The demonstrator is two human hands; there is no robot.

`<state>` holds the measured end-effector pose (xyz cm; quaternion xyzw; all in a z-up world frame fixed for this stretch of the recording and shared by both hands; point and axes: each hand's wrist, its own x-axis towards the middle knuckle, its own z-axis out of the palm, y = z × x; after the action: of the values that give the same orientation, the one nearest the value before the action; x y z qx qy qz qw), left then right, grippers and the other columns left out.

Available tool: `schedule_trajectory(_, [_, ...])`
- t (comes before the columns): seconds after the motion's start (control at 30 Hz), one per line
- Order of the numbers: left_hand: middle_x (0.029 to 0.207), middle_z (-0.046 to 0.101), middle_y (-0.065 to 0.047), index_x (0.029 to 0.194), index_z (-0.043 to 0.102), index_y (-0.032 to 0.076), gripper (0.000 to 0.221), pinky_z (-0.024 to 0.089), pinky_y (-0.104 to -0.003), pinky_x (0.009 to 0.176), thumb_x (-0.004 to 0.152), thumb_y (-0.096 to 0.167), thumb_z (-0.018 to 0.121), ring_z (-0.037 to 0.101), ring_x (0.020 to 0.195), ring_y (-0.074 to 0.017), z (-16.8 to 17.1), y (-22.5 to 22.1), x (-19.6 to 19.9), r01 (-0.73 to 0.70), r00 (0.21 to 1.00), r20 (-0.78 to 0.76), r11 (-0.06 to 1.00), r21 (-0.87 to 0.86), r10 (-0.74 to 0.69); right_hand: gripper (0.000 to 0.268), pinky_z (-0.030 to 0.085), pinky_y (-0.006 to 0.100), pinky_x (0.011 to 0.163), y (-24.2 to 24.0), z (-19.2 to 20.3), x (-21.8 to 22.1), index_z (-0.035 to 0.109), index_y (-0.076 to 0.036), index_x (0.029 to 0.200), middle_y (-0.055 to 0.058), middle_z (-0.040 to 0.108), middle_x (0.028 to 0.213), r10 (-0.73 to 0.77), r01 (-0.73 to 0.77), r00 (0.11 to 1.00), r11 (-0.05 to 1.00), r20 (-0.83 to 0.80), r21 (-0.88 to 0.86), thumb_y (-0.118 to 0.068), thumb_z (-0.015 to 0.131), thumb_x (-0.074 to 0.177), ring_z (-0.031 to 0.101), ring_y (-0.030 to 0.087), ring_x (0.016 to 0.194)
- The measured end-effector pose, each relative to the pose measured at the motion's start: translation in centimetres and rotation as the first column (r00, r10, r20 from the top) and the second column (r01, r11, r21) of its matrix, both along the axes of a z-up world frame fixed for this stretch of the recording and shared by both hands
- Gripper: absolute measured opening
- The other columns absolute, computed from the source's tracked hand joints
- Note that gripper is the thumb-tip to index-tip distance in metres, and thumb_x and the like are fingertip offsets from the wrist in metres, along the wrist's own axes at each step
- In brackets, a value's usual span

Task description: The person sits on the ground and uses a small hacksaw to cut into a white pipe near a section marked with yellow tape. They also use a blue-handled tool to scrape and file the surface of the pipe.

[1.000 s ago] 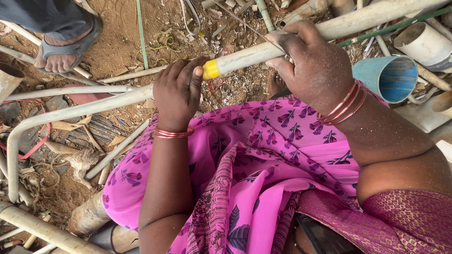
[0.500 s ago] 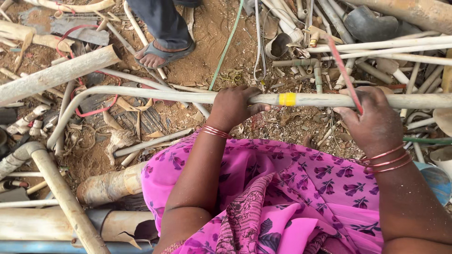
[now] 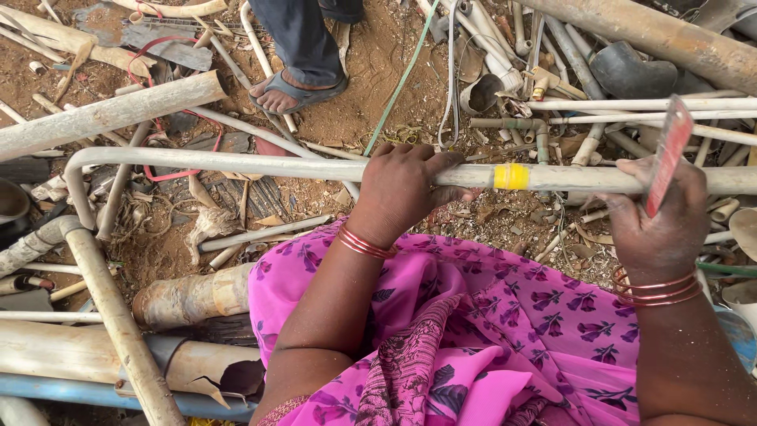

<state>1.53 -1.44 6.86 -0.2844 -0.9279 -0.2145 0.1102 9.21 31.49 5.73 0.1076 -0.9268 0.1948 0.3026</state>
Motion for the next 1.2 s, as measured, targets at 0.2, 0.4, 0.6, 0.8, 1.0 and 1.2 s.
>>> schedule_trajectory(0.2, [0.082,0.064,0.0,0.118,0.073,0.028,0.047,0.046,-0.04,0.079,0.081,0.058,0.073,0.065,0.082,-0.0225,4.8,0.1,2.2,-0.015,0.987,-0.162,1.0,0.01,0.017,0.039,0.06,0.039,0.092,1.3,-1.5,0.3,0.066,0.004,0.124,0.02,0.058,0.118,0.051,-0.06,0.993,0.995,-0.11,-0.078,0.005,0.085,0.09,0.067,0.031,0.107])
schedule_trajectory(0.4, [0.076,0.066,-0.001,0.103,0.073,0.024,0.033,0.049,-0.043,0.081,0.082,0.05,0.077,0.068,0.078,-0.0235,5.8,-0.1,3.5,-0.089,0.996,-0.03,0.986,-0.138,0.086,0.036,0.06,0.023,0.071,-0.3,-7.0,-1.8,0.063,0.0,0.133,0.011,0.069,0.113,0.167,-0.036,0.961,0.865,0.22,-0.5,0.005,0.067,0.098,0.069,0.013,0.081])
schedule_trajectory(0.6, [0.085,0.072,-0.008,0.113,0.071,0.026,0.038,0.056,-0.047,0.071,0.086,0.053,0.074,0.073,0.081,-0.0299,0.7,-1.2,2.0,-0.06,0.942,0.31,0.976,-0.209,0.125,0.044,0.058,0.029,0.076,-0.4,-8.4,-3.3,0.059,-0.001,0.132,0.008,0.07,0.113,0.2,-0.082,0.944,0.914,0.263,-0.398,-0.005,0.076,0.092,0.07,0.017,0.085])
schedule_trajectory(0.8, [0.084,0.077,-0.005,0.112,0.071,0.028,0.041,0.056,-0.046,0.067,0.079,0.052,0.075,0.074,0.077,-0.0291,-6.4,-1.0,-1.9,0.033,0.899,0.439,0.998,-0.057,-0.005,0.048,0.061,0.037,0.086,-0.9,-7.6,-5.5,0.064,-0.008,0.136,0.013,0.062,0.132,0.136,-0.124,0.966,0.99,0.222,-0.067,-0.009,0.077,0.09,0.071,0.027,0.095])
schedule_trajectory(1.0, [0.079,0.074,-0.007,0.11,0.072,0.028,0.035,0.055,-0.046,0.063,0.085,0.051,0.074,0.073,0.072,-0.03,-8.0,0.9,-2.3,-0.126,0.959,0.247,0.99,-0.059,0.137,0.046,0.06,0.037,0.079,-3.0,-5.3,-5.8,0.056,0.0,0.135,0.014,0.057,0.125,0.068,-0.069,0.998,0.994,-0.008,-0.085,-0.014,0.071,0.094,0.068,0.03,0.092])
schedule_trajectory(1.2, [0.077,0.069,-0.007,0.102,0.069,0.018,0.034,0.054,-0.045,0.059,0.088,0.048,0.078,0.07,0.068,-0.0293,-6.4,0.3,-1.8,-0.179,0.984,0.005,0.981,-0.069,0.18,0.032,0.053,0.023,0.059,-4.5,-5.6,-1.8,0.06,-0.003,0.134,0.004,0.062,0.098,0.356,-0.011,0.891,0.637,0.282,-0.771,-0.02,0.04,0.118,0.059,0.008,0.069])
